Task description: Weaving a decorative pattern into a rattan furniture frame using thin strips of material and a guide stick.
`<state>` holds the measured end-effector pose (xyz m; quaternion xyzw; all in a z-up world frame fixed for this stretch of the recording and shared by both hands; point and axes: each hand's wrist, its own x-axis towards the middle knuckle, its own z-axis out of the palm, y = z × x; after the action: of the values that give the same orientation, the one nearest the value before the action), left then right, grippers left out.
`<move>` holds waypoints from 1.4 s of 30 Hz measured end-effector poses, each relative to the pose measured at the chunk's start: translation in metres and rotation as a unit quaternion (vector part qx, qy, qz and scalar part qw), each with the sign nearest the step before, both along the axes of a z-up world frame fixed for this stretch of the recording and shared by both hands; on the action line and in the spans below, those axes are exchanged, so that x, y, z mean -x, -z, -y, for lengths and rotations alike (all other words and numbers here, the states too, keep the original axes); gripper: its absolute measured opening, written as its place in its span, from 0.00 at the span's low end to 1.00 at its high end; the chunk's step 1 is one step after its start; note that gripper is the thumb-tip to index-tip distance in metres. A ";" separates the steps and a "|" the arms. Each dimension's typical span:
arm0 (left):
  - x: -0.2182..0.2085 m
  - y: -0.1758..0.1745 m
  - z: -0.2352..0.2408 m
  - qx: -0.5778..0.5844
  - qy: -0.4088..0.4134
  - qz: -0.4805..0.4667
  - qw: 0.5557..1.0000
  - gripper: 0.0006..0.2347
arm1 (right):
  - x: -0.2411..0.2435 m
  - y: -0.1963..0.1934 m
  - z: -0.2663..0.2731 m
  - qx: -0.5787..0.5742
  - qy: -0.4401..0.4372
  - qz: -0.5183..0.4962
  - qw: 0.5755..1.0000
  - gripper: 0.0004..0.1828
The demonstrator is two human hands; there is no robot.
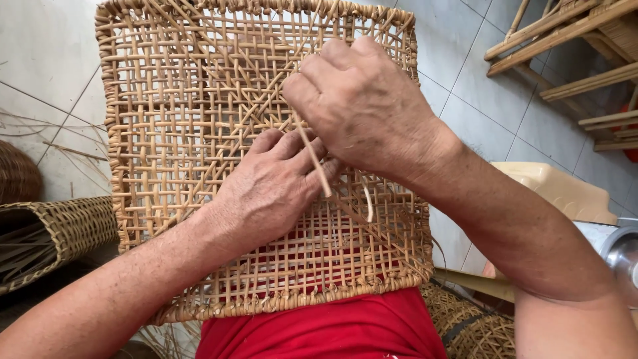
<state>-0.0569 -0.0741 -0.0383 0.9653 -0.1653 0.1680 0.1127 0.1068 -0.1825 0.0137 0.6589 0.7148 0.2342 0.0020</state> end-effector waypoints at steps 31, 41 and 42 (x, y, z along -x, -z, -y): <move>0.002 0.001 -0.004 -0.037 -0.015 -0.057 0.998 0.26 | -0.029 0.036 0.029 -0.033 0.053 -0.561 0.825 0.10; -0.004 -0.005 -0.014 0.011 -0.008 -0.160 0.987 0.26 | -0.034 0.047 0.030 -0.057 0.032 -0.522 0.851 0.09; -0.007 -0.009 -0.021 0.010 -0.006 -0.161 0.987 0.26 | -0.034 0.046 0.029 -0.058 0.033 -0.523 0.850 0.09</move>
<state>-0.0499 -0.0530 -0.0296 0.9795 -0.1372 0.0131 0.1466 0.1407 -0.2116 -0.0324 0.7063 0.5730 -0.1037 -0.4026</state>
